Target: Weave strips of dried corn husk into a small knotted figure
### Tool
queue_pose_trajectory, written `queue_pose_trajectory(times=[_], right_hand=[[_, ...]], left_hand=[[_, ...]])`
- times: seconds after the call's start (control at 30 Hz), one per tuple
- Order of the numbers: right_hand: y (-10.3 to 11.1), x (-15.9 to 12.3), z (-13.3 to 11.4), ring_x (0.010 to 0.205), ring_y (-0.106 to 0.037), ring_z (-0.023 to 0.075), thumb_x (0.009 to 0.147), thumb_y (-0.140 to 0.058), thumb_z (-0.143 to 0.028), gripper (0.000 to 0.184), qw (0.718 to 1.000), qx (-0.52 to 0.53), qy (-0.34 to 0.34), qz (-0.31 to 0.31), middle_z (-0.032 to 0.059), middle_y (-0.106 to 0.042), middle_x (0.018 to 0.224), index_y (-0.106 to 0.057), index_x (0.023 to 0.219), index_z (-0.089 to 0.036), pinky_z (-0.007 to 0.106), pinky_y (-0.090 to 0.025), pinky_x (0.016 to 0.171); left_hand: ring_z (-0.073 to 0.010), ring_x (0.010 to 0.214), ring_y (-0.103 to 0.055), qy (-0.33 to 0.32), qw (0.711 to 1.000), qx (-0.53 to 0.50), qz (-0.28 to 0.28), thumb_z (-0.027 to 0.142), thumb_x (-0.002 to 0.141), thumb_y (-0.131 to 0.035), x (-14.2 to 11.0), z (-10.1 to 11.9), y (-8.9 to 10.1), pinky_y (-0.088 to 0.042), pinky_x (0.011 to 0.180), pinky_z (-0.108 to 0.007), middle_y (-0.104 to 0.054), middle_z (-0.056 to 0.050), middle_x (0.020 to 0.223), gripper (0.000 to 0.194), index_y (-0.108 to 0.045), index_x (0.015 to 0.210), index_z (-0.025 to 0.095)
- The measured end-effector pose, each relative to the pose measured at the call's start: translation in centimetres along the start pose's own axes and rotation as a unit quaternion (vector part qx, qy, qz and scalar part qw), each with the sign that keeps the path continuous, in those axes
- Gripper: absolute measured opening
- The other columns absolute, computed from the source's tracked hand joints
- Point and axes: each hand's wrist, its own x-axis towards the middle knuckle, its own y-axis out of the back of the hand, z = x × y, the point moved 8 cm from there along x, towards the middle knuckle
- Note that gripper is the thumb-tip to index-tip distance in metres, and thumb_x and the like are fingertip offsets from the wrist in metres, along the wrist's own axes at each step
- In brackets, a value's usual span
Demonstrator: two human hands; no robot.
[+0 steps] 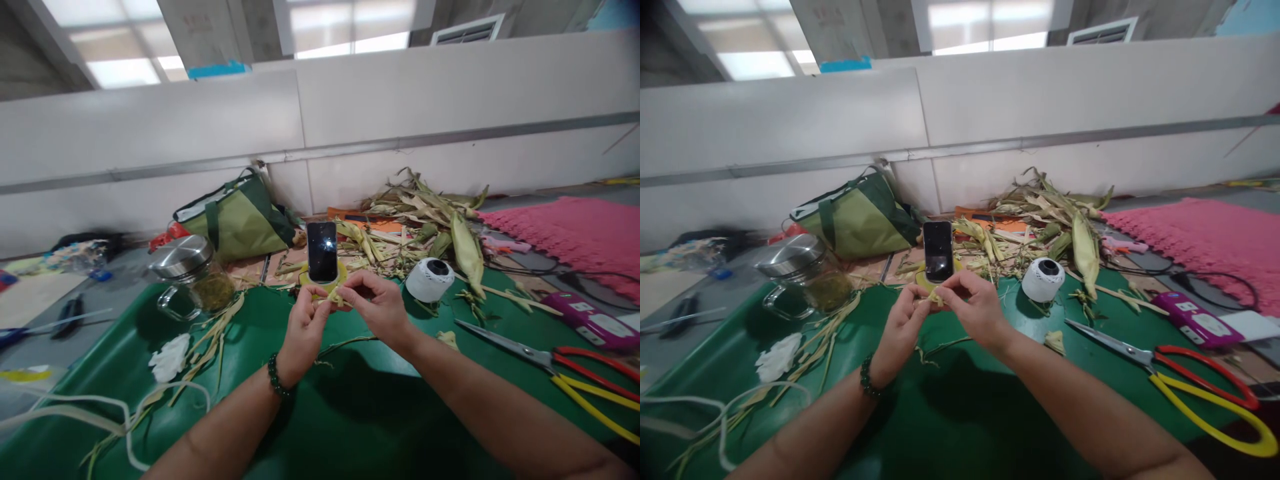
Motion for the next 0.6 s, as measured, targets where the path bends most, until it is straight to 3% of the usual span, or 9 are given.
queue_pose_trajectory(times=[0.13, 0.27, 0.47, 0.6], right_hand=[[-0.4, -0.2, 0.2, 0.062, -0.058, 0.0105, 0.084, -0.057, -0.033, 0.016, 0.999, -0.046, 0.012, -0.017, 0.0027, -0.063, 0.080, -0.056, 0.076, -0.019, 0.023, -0.050, 0.055], [-1.2, -0.2, 1.0, 0.063, -0.056, 0.0114, 0.087, -0.053, -0.035, 0.019, 0.997, -0.034, -0.033, -0.055, 0.0006, -0.058, 0.072, -0.051, 0.077, -0.020, 0.023, -0.048, 0.055], [-1.4, -0.3, 1.1, 0.055, -0.051, 0.0098, 0.082, -0.057, -0.034, 0.017, 0.998, 0.013, -0.060, -0.026, -0.0029, -0.053, 0.062, -0.050, 0.074, -0.021, 0.020, -0.044, 0.047], [-1.1, -0.3, 0.5, 0.059, -0.056, 0.0112, 0.080, -0.059, -0.034, 0.017, 0.998, 0.048, -0.040, 0.024, -0.0012, -0.058, 0.065, -0.052, 0.073, -0.021, 0.023, -0.048, 0.052]], left_hand=[[-0.0077, 0.049, -0.046, -0.003, 1.000, 0.024, 0.010, 0.045, 0.082, -0.058, 0.1, 0.0, 0.1, -0.036, 0.051, -0.020, -0.050, 0.006, 0.057, 0.031, -0.041, 0.077, 0.020], [-0.0062, 0.044, -0.030, -0.014, 0.997, 0.080, 0.011, 0.040, 0.081, -0.059, 0.1, 0.6, 0.1, -0.025, 0.045, -0.020, -0.036, 0.009, 0.052, 0.027, -0.044, 0.074, 0.019], [-0.0085, 0.047, -0.048, 0.013, 0.999, 0.037, 0.001, 0.041, 0.077, -0.064, 0.3, 0.5, -0.3, -0.035, 0.049, -0.020, -0.051, 0.006, 0.051, 0.031, -0.043, 0.070, 0.020], [-0.0141, 0.061, -0.062, 0.023, 0.999, -0.024, 0.028, 0.043, 0.072, -0.071, 0.4, 0.3, 0.1, -0.045, 0.061, -0.024, -0.064, 0.001, 0.059, 0.032, -0.050, 0.073, 0.018]])
